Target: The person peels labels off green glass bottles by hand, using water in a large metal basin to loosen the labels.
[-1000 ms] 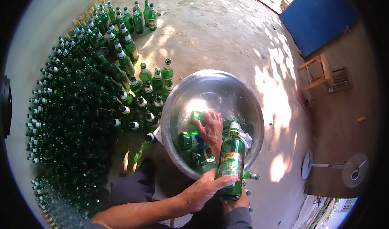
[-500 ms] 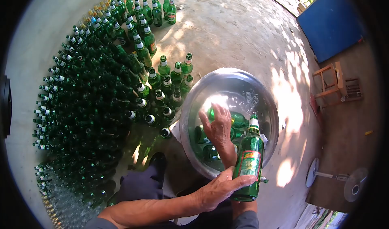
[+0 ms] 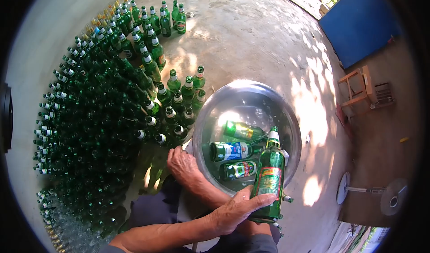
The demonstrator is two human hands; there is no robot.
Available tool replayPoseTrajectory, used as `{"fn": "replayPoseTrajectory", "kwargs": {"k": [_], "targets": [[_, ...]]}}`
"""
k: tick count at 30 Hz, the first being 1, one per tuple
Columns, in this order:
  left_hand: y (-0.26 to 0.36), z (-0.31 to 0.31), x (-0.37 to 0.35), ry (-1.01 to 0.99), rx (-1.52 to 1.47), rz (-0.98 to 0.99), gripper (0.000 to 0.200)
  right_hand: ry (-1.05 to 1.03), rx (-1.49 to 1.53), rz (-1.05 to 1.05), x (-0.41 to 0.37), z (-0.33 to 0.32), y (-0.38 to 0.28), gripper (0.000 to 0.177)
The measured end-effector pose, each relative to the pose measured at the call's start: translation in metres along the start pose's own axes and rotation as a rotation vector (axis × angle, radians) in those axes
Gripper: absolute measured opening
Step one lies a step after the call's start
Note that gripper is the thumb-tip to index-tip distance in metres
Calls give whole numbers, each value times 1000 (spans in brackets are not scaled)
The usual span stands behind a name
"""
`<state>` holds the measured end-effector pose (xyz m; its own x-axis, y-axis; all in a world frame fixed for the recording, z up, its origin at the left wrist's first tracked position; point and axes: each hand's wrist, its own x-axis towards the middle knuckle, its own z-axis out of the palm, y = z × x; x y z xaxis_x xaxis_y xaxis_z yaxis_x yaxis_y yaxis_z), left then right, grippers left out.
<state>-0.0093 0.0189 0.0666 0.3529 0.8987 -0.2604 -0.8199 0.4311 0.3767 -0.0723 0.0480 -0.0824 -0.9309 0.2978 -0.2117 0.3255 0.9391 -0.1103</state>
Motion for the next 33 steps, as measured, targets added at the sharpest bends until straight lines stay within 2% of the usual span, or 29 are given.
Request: {"fn": "replayPoseTrajectory", "kwargs": {"k": [1,4,6,12,19,24,26,28,30,31,33], "targets": [[-1,-2,1,3,7,-19,59,58,-17,11,2,8,-3,32],[-1,-1,0,9,-4,-6,58,47,-125,9,7,20,-3,31],[-2,-1,1,17,-8,-12,59,41,-94,30,8,20,-2,29],[-6,0,2,54,3,18,64,146,82,22,-84,2,38,29],[4,5,-3,-60,26,-24,62,260,293,9,-79,-27,19,30],[13,13,-10,-162,103,6,69,321,396,16,-70,-62,19,30],[8,14,-9,-183,106,18,70,383,590,107,-83,-79,32,30],[2,14,-7,-212,111,25,70,382,642,181,-94,-89,48,29],[0,14,-6,-258,21,6,79,390,780,260,-105,-93,68,27],[5,18,-11,-269,16,-9,80,367,935,343,-110,-92,75,21],[5,17,-11,-318,-15,-32,78,342,1142,444,-122,-98,90,23]]}}
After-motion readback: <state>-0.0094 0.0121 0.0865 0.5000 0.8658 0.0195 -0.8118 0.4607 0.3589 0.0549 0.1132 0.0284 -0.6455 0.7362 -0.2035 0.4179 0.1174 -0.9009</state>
